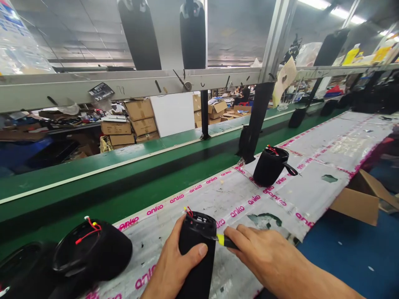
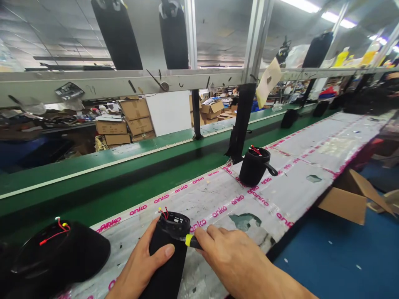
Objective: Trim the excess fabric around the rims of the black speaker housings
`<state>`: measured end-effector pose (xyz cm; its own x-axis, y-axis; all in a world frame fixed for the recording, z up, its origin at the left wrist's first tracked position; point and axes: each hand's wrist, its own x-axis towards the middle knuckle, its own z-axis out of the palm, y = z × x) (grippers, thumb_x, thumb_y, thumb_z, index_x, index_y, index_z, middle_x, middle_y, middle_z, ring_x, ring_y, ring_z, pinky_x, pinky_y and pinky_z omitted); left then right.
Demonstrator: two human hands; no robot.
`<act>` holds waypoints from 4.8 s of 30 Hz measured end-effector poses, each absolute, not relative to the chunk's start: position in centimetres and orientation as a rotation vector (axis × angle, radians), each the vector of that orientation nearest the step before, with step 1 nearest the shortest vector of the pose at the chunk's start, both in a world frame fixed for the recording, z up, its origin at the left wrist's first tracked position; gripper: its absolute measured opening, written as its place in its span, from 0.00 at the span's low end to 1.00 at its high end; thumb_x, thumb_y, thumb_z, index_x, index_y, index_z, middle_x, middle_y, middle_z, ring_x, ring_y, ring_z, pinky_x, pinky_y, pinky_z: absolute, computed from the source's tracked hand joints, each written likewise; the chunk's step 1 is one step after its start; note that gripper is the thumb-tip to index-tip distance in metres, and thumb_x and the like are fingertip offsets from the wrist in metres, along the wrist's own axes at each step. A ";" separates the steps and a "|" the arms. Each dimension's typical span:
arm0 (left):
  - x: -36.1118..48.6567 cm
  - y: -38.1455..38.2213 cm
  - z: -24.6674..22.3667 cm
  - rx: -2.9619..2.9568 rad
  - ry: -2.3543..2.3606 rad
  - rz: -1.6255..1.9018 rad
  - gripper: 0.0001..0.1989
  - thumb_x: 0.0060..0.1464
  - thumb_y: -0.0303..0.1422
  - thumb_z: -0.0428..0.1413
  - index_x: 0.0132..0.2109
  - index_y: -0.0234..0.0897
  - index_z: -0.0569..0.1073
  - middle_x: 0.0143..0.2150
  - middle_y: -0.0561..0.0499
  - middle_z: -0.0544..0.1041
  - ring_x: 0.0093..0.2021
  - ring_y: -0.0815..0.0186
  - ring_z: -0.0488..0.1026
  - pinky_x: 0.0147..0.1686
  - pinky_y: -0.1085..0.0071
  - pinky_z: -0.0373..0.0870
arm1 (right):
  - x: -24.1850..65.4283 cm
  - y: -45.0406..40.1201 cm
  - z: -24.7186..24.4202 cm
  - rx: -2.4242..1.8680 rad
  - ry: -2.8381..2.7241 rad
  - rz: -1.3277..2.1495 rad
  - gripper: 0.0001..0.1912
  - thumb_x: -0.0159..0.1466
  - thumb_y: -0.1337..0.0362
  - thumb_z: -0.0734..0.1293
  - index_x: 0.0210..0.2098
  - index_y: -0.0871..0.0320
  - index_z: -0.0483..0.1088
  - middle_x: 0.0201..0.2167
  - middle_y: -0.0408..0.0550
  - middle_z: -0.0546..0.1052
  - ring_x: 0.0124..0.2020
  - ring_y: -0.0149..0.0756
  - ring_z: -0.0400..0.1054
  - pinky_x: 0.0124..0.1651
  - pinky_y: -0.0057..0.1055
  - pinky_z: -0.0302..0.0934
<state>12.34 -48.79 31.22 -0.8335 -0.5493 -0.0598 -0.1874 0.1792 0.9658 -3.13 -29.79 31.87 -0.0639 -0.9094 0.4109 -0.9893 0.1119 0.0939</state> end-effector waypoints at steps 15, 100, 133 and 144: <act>11.0 -47.7 32.1 0.776 -2.163 -1.679 0.46 0.45 0.49 0.66 0.67 0.36 0.62 0.65 0.39 0.71 0.67 0.43 0.64 0.68 0.47 0.53 | -4.4 -29.8 30.8 1.919 -2.152 0.451 0.04 0.72 0.62 0.61 0.45 0.55 0.63 0.30 0.41 0.75 0.23 0.39 0.71 0.23 0.35 0.54; 11.8 -47.2 32.8 0.780 -2.082 -1.741 0.46 0.47 0.52 0.65 0.68 0.42 0.57 0.65 0.44 0.70 0.66 0.50 0.64 0.68 0.51 0.51 | -3.4 -31.2 33.8 1.925 -2.098 0.286 0.10 0.67 0.67 0.67 0.42 0.54 0.59 0.32 0.41 0.71 0.27 0.37 0.68 0.25 0.37 0.47; 11.6 -47.4 33.5 0.963 -1.864 -1.557 0.47 0.41 0.54 0.66 0.65 0.43 0.62 0.50 0.45 0.78 0.46 0.51 0.78 0.49 0.57 0.72 | -1.2 -31.3 34.7 1.778 -2.345 0.818 0.03 0.72 0.67 0.60 0.44 0.55 0.65 0.36 0.43 0.76 0.32 0.39 0.74 0.32 0.36 0.57; 12.3 -47.5 32.8 0.897 -1.905 -1.541 0.45 0.49 0.54 0.62 0.69 0.46 0.56 0.59 0.43 0.74 0.56 0.45 0.74 0.57 0.51 0.70 | 1.4 -31.9 33.9 1.718 -2.351 0.494 0.02 0.71 0.64 0.62 0.42 0.53 0.61 0.32 0.43 0.73 0.25 0.43 0.70 0.27 0.37 0.51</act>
<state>12.35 -47.53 32.77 -0.6417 -0.7669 -0.0072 -0.1673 0.1308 0.9772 1.35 -31.92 33.90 -0.3115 -0.8868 0.3414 -0.9492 0.2737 -0.1550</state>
